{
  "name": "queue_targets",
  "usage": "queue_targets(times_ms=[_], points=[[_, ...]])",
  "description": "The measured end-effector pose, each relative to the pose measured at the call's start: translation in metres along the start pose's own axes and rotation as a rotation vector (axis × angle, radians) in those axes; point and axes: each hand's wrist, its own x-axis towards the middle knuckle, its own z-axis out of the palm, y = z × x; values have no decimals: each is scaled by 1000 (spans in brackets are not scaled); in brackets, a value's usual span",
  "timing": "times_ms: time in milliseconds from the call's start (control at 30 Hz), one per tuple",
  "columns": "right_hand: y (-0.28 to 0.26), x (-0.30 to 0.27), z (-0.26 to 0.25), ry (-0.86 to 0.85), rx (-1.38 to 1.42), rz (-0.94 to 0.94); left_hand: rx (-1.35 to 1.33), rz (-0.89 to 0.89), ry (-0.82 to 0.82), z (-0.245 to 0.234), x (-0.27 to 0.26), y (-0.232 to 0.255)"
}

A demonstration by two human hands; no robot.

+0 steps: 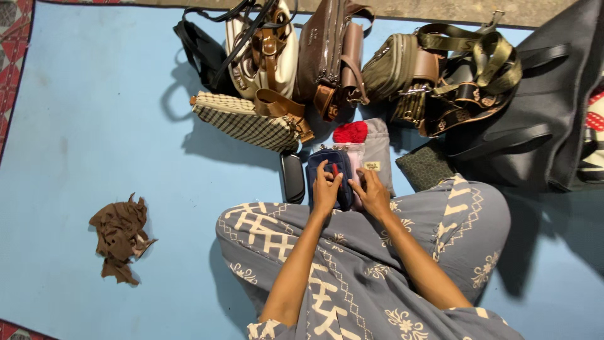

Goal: The person sits on a blue mat and packs several small handbags with toiletries and personal items. They place bottles, a small pouch, and other items into different bags, then zip them closed and set them aside.

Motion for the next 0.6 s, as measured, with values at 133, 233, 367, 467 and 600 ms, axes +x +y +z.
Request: queue_targets(times_ms=[133,233,367,467,600], points=[[3,-1,1,2,56,6,46,40,3,2,-14,5],[4,-2,1,-12,72,14,90,120,-20,-5,-41,10],[4,-3,-2,-15,35,-189,131,131,-34,-14,-64,16],[6,-10,-7,-72,16,-227,107,90,-28,-16,-64,20],[4,-16,-10,-94,22,-198,55,107,5,-9,-56,37]])
